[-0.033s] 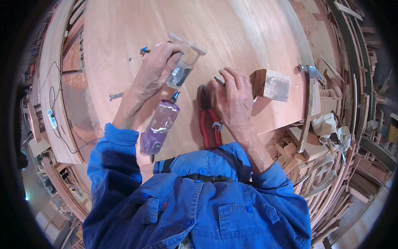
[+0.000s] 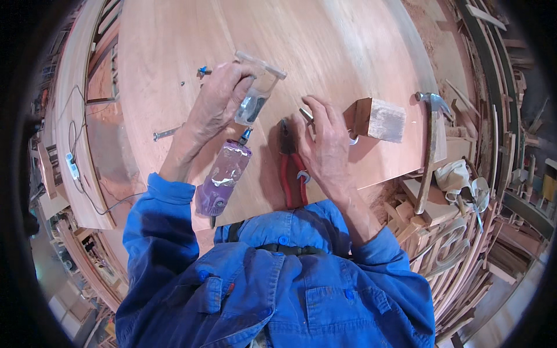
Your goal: The person assembles a handheld electric router by inserting a bit, securing it with a nut, and attaching a base plate. They use a wrench and pliers to tighten components and a hammer to tap the base into place.
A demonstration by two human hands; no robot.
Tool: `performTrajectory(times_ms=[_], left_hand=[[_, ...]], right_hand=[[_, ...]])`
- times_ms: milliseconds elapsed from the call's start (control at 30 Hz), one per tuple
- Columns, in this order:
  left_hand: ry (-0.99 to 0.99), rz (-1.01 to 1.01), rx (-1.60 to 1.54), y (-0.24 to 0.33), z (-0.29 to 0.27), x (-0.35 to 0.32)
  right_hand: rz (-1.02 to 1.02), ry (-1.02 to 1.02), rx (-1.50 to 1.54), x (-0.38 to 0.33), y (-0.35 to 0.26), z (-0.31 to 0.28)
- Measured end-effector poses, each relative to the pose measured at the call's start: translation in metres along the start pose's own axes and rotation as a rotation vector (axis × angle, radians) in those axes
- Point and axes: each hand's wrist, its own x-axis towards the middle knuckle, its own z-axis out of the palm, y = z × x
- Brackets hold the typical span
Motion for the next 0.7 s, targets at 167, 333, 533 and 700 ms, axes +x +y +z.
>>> performTrajectory(times_ms=[167, 333, 533, 700], left_hand=[[0.125, -0.107, -0.11, -0.021, 0.022, -0.021], [0.184, -0.211, -0.212, -0.021, 0.029, -0.025], [0.309, -0.204, -0.141, -0.009, -0.004, -0.046], [-0.003, -0.28, 0.205, -0.005, -0.023, -0.126]], right_hand=[[0.319, -0.181, 0.313, 0.003, -0.021, 0.015], [0.364, -0.495, 0.369, -0.042, -0.036, 0.031], [0.489, -0.508, 0.42, -0.076, -0.05, 0.04], [0.427, -0.233, 0.516, -0.059, -0.016, 0.049]])
